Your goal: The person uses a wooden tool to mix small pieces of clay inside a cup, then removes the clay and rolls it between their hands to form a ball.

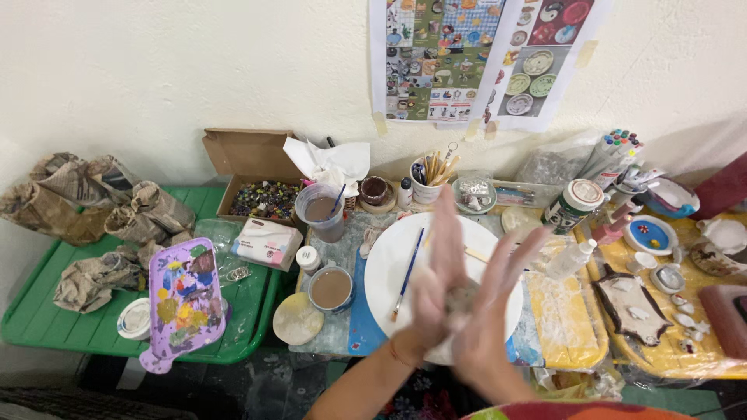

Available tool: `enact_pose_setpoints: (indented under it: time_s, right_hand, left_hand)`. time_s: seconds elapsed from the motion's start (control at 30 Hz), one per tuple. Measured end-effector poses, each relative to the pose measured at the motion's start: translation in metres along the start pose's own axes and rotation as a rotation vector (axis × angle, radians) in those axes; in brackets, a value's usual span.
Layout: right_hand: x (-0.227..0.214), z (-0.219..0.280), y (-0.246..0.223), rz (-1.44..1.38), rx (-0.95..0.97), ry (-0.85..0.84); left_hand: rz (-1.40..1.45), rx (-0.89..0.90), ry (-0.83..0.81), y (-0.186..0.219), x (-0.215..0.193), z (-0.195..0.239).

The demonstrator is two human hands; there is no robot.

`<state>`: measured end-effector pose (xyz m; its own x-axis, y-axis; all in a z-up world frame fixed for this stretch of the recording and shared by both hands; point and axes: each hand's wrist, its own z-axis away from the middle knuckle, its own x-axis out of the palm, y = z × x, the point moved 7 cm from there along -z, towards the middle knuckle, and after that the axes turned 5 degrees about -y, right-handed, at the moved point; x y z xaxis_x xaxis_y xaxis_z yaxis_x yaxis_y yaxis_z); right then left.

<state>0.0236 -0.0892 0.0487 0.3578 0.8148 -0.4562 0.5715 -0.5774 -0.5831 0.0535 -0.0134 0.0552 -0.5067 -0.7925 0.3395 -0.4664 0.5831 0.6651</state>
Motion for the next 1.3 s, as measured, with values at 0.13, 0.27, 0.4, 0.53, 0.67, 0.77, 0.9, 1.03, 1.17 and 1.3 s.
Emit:
enact_pose_setpoints:
  time_s: [0.13,0.27,0.4,0.53,0.67,0.77,0.9,1.03,1.17,1.3]
  right_hand:
    - [-0.024,-0.040,0.036,-0.585,0.147,-0.077]
    - [-0.001,-0.017,0.009,-0.376,0.032,-0.233]
    - [-0.015,-0.025,0.027,-0.209,0.043,-0.058]
    - [-0.020,-0.035,0.040,-0.216,0.090,-0.048]
    - [-0.002,-0.007,-0.014,-0.139,-0.096,-0.131]
    - [-0.013,-0.008,-0.022,0.000,-0.145,-0.049]
    - [-0.014,-0.034,0.021,-0.316,0.012,-0.118]
    - [0.001,0.006,-0.025,0.035,-0.216,-0.153]
    - [-0.023,-0.031,0.025,-0.190,0.024,-0.092]
    - [-0.015,-0.014,0.004,-0.303,0.006,-0.165]
  left_hand:
    - [-0.160,0.014,-0.191,0.012,0.040,0.030]
    - [-0.044,0.006,-0.013,0.000,0.015,0.020]
    - [0.093,-0.071,-0.003,-0.011,0.010,0.006]
    - [0.005,-0.030,-0.034,0.003,0.023,0.019]
    - [0.313,-0.158,0.048,-0.016,0.002,0.004]
    - [0.206,-0.109,-0.051,-0.011,0.016,0.007]
    - [0.277,-0.145,0.064,-0.003,0.004,0.010]
    - [0.297,-0.165,0.099,-0.018,0.000,0.007]
    - [0.075,-0.079,0.028,-0.022,0.009,0.019]
    - [-0.148,0.012,-0.057,-0.022,0.004,0.023]
